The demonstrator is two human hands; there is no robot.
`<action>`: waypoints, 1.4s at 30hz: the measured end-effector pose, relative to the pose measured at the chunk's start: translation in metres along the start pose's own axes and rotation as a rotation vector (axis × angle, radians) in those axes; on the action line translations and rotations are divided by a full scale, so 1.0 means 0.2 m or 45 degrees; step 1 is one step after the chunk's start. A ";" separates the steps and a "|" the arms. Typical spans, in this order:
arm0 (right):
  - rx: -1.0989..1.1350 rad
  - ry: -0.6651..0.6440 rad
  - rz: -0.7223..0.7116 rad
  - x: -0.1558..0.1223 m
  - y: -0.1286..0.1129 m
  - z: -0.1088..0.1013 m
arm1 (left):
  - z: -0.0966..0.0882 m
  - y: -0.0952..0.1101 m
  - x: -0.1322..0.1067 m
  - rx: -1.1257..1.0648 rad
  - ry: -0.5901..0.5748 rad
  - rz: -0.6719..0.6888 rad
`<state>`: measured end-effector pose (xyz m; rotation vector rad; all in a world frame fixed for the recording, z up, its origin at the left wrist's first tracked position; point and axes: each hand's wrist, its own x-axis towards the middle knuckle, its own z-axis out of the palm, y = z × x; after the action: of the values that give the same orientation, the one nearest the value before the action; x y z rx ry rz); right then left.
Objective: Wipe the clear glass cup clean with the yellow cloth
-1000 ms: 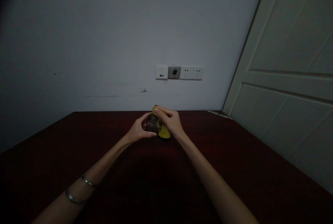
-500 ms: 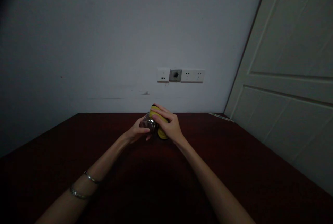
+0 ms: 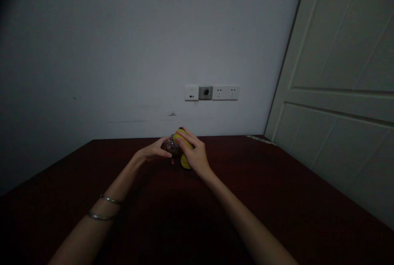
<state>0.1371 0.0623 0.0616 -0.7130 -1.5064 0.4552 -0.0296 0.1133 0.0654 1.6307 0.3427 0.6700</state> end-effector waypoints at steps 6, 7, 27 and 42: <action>-0.043 0.001 -0.047 0.00 0.02 -0.01 | 0.02 -0.04 0.03 0.034 0.102 0.010; -0.047 -0.008 -0.068 0.00 0.02 -0.01 | 0.03 -0.04 0.03 0.043 0.109 0.012; -0.010 -0.115 -0.161 0.01 0.01 -0.02 | 0.07 -0.15 0.02 0.083 0.285 0.251; 0.046 0.020 -0.113 0.00 0.00 0.02 | 0.10 -0.15 0.04 0.067 0.414 0.259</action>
<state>0.1340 0.0627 0.0615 -0.6180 -1.5053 0.4077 -0.0059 0.1071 0.0363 1.6190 0.4350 1.0943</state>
